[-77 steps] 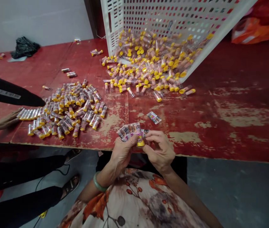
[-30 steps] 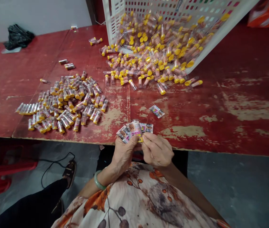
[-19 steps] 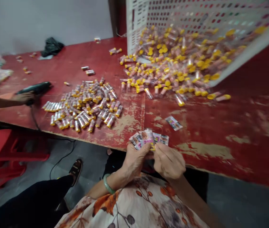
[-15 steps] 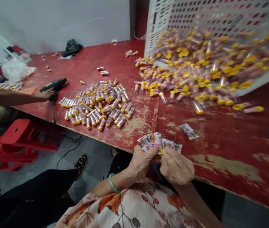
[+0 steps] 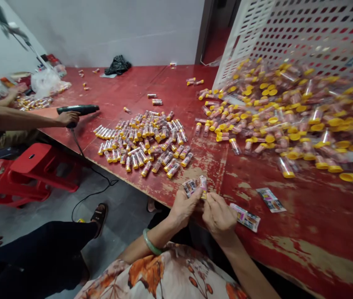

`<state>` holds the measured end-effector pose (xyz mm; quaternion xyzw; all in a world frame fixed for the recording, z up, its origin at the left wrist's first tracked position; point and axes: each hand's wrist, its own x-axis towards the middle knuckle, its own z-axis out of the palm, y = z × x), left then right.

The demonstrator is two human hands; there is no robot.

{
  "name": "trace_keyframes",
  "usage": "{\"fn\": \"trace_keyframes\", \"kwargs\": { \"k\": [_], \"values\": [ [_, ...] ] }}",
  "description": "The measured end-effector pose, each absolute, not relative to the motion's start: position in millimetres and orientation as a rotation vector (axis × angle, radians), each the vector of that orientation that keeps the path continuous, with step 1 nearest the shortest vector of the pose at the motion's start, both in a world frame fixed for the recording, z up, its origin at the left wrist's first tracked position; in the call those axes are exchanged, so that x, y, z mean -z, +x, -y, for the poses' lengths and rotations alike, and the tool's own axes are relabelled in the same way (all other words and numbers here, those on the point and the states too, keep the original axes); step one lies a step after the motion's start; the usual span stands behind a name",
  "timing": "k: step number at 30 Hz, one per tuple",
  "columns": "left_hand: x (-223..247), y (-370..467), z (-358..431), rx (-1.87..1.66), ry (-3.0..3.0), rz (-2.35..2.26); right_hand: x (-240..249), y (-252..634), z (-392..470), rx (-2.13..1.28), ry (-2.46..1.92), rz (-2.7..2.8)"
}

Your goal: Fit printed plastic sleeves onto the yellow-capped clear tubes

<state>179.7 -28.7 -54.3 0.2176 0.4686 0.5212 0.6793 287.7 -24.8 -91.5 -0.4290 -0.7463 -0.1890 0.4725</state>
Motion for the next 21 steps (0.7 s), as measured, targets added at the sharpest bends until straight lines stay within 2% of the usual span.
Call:
{"fn": "trace_keyframes", "kwargs": {
  "k": [5, 8, 12, 14, 19, 21],
  "values": [
    [56.7, 175.5, 22.8, -1.197, 0.459, -1.035, 93.0, 283.7, 15.7, 0.502, -1.008, 1.804],
    [61.9, 167.7, 17.5, -1.181, 0.498, -1.125, 95.1, 283.6, 3.8, 0.331, -1.076, 1.727],
    [60.6, 148.3, 14.2, -1.346, 0.539, -1.349, 97.3, 278.6, -8.8, 0.242, -1.154, 1.808],
    [54.2, 138.6, 15.4, -1.357, 0.487, -1.324, 94.0, 279.1, -10.7, 0.172, -1.246, 1.989],
    [39.6, 123.8, 16.9, -1.318, 0.366, -1.177, 67.6, 315.5, -46.2, -0.285, -1.202, 2.204],
    [38.6, 121.7, 15.0, -1.285, 0.360, -1.157, 56.6, 337.7, -84.0, -0.195, -1.402, 2.041]
  ]
}}
